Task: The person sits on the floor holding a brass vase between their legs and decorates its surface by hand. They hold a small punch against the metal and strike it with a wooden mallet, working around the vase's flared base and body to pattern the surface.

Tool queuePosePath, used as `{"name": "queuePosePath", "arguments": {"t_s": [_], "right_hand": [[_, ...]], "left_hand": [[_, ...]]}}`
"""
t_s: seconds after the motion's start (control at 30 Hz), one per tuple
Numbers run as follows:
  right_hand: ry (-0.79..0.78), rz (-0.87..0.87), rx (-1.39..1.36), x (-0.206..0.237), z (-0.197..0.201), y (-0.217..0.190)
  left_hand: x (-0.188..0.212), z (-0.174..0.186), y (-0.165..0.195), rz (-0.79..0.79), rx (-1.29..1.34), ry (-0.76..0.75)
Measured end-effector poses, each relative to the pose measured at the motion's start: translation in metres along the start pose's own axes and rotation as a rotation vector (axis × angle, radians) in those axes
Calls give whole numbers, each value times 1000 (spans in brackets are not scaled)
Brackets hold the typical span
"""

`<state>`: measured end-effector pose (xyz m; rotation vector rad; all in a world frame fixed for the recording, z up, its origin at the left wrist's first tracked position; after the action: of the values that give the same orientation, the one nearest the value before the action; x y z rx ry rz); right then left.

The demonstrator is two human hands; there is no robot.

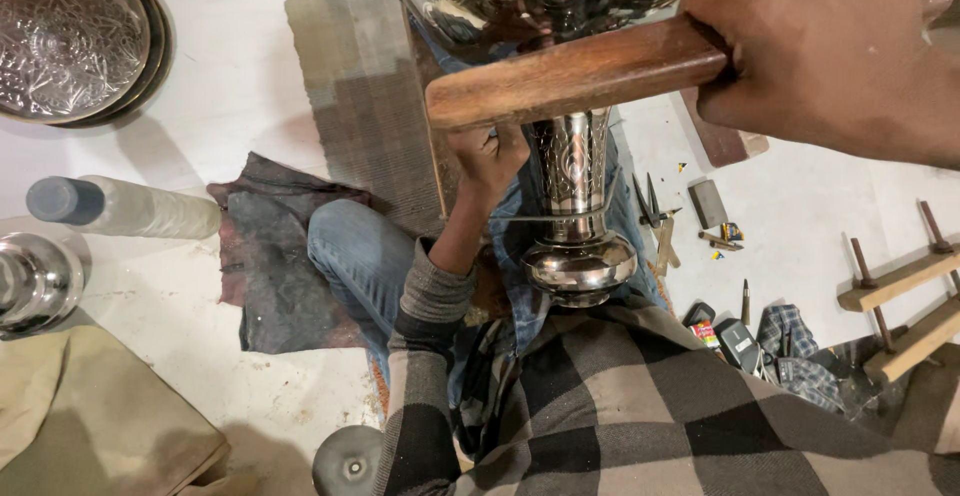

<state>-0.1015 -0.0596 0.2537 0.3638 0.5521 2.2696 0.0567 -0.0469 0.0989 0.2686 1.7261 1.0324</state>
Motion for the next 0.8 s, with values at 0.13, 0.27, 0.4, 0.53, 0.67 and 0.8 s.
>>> {"name": "queuePosePath", "arguments": {"t_s": [0.13, 0.27, 0.4, 0.53, 0.67, 0.8], "right_hand": [[-28, -53, -223, 1, -11, 14], [-13, -92, -394, 0, -4, 17], [71, 50, 5, 1, 15, 0], [18, -14, -93, 5, 4, 5], [176, 16, -50, 14, -3, 3], [360, -137, -348, 23, -24, 34]], "left_hand": [[-7, 3, 14, -116, -17, 57], [5, 2, 9, -244, 8, 97], [30, -25, -35, -49, -33, -164], [39, -24, -39, -132, 47, -84], [20, 4, -41, -18, 185, 160], [26, 31, -53, 341, 671, 306]]}}
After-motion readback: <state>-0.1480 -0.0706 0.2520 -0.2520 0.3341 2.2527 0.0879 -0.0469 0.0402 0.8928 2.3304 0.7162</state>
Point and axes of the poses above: each hand's wrist, its own x-axis away from the middle knuckle, its own z-axis out of the back of the hand, y = z × x, the point moved 10 cm from there along -x, towards the middle knuckle, and after that the axes turned 1 degree about -y, right-handed, at the moved point
